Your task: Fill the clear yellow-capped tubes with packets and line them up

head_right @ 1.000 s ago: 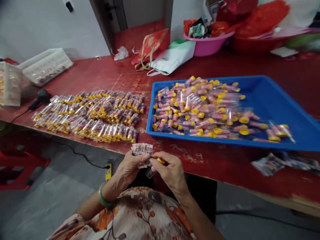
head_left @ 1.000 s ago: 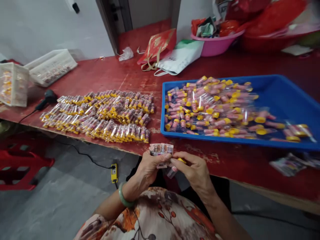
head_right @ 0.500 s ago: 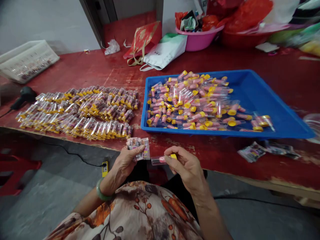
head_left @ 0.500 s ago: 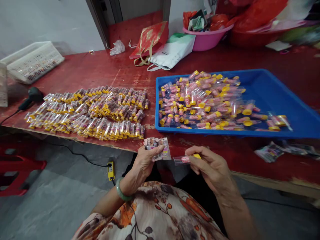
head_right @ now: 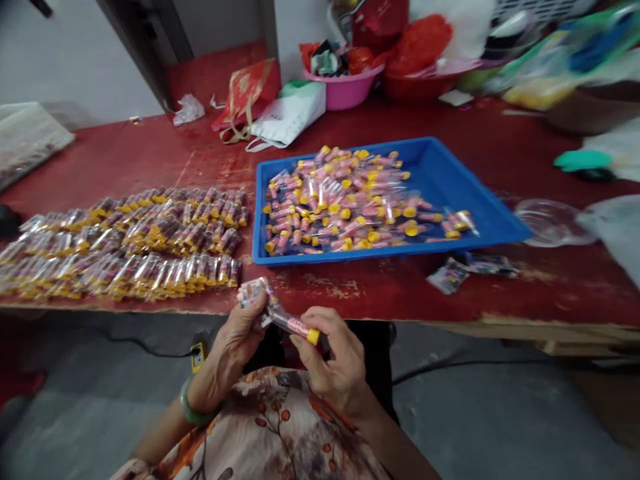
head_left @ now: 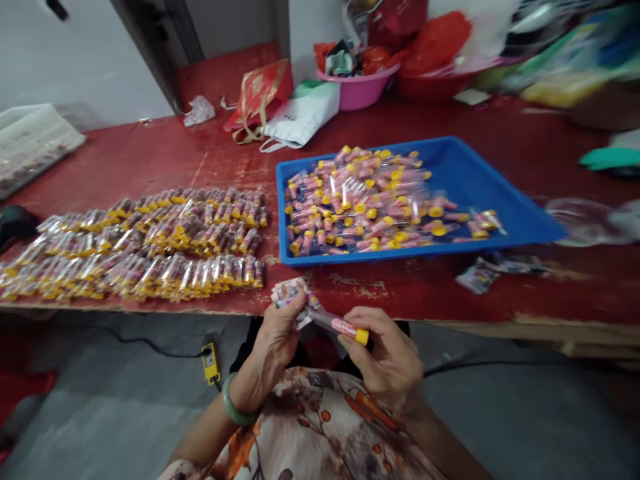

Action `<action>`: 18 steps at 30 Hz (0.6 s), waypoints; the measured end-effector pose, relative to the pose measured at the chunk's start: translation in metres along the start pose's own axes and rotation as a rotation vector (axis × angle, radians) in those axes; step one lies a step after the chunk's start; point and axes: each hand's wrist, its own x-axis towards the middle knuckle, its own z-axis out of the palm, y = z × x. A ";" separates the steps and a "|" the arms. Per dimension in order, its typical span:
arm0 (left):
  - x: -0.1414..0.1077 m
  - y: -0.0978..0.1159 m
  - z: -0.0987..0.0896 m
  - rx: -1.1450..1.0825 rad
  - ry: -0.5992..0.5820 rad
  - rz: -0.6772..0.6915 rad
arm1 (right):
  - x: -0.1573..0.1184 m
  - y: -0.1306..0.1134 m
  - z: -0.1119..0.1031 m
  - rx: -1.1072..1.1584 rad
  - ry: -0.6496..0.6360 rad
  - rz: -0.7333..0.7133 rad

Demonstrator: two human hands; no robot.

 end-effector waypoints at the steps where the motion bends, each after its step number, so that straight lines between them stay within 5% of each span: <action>1: -0.001 0.001 0.001 -0.001 0.003 -0.006 | 0.000 0.000 0.002 -0.012 0.024 -0.031; 6: -0.001 0.002 0.007 0.014 -0.005 0.019 | -0.003 0.004 0.008 -0.053 0.087 -0.128; 11: 0.001 -0.003 0.009 0.019 0.012 0.051 | -0.010 0.005 0.010 -0.384 0.071 -0.292; 18: 0.004 -0.011 0.001 0.005 0.067 0.072 | -0.016 0.009 0.011 -0.420 0.122 -0.279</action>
